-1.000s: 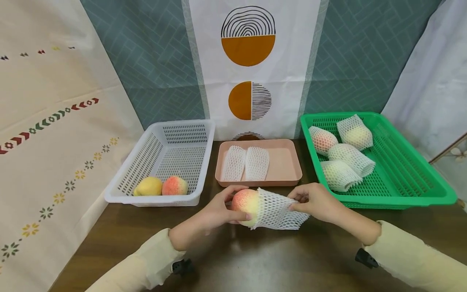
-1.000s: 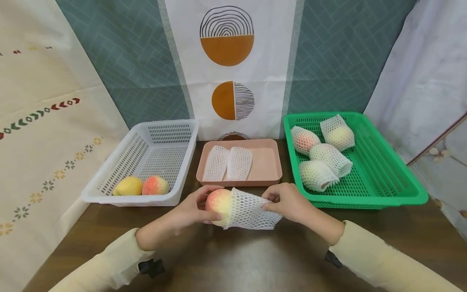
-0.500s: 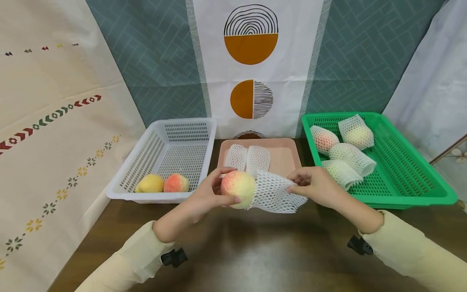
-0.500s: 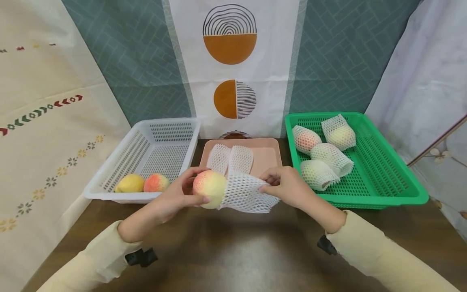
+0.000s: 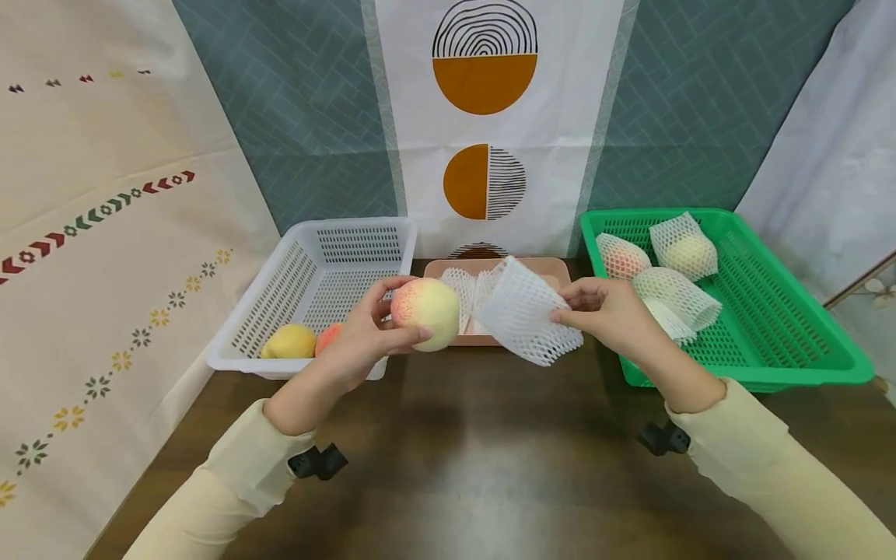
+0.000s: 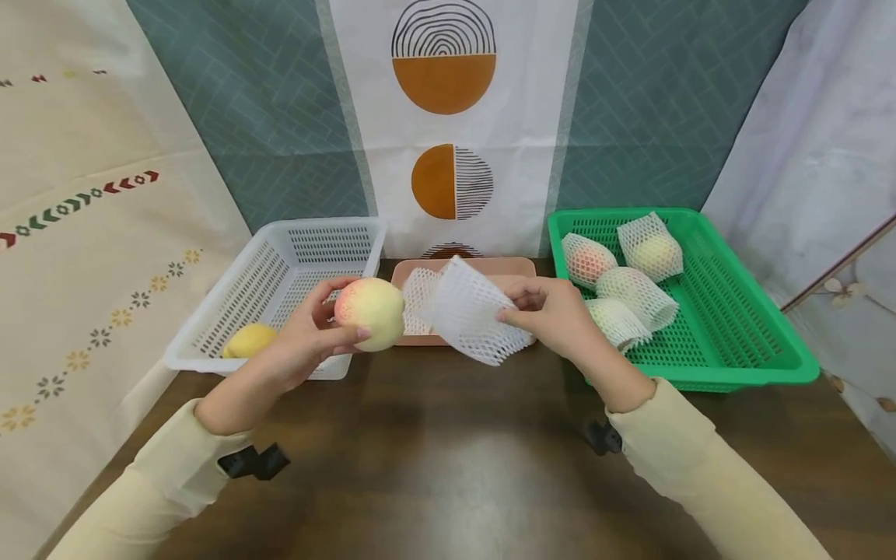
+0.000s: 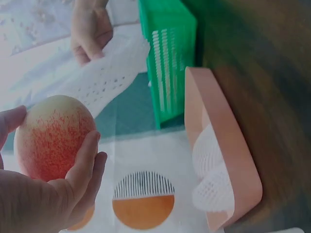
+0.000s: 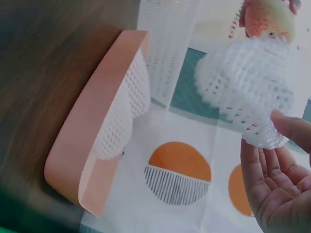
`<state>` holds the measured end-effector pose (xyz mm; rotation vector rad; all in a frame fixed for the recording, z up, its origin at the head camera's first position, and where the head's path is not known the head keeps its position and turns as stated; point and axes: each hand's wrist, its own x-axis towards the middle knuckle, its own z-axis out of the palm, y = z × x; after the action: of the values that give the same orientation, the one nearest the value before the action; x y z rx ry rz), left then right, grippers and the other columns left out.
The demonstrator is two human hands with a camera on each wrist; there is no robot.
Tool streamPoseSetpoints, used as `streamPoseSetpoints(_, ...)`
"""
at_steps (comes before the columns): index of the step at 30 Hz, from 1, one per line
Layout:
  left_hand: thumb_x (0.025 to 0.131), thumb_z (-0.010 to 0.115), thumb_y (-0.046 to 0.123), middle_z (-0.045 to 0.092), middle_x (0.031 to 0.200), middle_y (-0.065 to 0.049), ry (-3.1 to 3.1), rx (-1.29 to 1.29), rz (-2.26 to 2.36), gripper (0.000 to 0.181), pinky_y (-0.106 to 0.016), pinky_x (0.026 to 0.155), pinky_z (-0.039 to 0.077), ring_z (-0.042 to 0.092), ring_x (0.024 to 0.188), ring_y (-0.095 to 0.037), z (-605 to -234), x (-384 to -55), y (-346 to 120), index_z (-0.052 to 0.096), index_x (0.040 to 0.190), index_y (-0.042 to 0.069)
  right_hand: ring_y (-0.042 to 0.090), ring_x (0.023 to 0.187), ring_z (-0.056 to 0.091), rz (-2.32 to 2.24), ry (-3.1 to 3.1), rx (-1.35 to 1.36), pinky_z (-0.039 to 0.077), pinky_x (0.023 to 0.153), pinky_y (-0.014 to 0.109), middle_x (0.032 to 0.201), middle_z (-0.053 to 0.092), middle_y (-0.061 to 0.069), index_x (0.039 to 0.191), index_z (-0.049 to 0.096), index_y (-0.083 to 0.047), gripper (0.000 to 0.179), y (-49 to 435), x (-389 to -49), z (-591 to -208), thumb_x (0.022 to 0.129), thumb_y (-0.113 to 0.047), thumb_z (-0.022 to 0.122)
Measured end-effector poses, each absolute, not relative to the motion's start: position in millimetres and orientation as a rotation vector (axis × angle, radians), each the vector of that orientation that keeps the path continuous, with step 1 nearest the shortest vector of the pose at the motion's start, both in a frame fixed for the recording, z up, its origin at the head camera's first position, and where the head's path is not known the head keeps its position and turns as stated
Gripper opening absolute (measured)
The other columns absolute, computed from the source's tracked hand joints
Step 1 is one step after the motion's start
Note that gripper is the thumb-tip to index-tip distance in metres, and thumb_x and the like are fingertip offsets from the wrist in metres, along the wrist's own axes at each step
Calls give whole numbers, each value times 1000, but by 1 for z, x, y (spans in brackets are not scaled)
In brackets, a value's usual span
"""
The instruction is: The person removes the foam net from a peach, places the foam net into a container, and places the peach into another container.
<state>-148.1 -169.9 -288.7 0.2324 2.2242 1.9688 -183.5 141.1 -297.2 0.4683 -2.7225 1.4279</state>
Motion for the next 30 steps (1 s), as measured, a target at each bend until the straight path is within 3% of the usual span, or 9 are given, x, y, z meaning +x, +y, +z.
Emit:
streamPoseSetpoints(7, 82, 65, 0, 40, 130, -19, 2305, 123, 2047, 65, -27, 76, 56, 52, 105, -28, -281, -165, -191, 30, 136, 11, 2, 79, 58, 1515, -2694, 283, 49, 67, 19, 94, 68, 6, 110, 65, 1, 38, 137, -200, -296, 84, -26, 73)
streamPoseSetpoints(13, 83, 66, 3, 42, 124, -17, 2368, 24, 2067, 64, -22, 72, 55, 57, 95, -20, -281, -184, -210, 29, 135, 10, 0, 76, 57, 1500, -2665, 215, 49, 67, 20, 102, 67, 15, 113, 63, 0, 37, 139, -215, -305, 87, -25, 70)
streamPoseSetpoints(20, 84, 72, 23, 47, 126, -19, 2602, -160, 1854, 74, -23, 84, 48, 52, 101, -21, -287, -205, -236, 27, 142, 12, -2, 66, 55, 1399, -2602, 131, 48, 60, 15, 103, 68, 23, 111, 63, 3, 35, 136, -235, -317, 87, -22, 69)
streamPoseSetpoints(26, 84, 71, 32, 40, 136, -20, 2709, -325, 1751, 81, -31, 93, 44, 45, 112, -25, -294, -220, -256, 20, 143, 10, 22, 76, 65, 1345, -2593, 21, 45, 56, 13, 105, 67, 25, 113, 61, 6, 36, 133, -252, -326, 88, -18, 68)
streamPoseSetpoints(30, 85, 70, 31, 33, 139, -18, 2741, -433, 1727, 80, -32, 96, 44, 44, 114, -26, -306, -229, -268, 18, 140, 8, 33, 90, 64, 1376, -2633, -57, 50, 61, 19, 109, 64, 25, 115, 58, 7, 37, 129, -255, -331, 89, -18, 66)
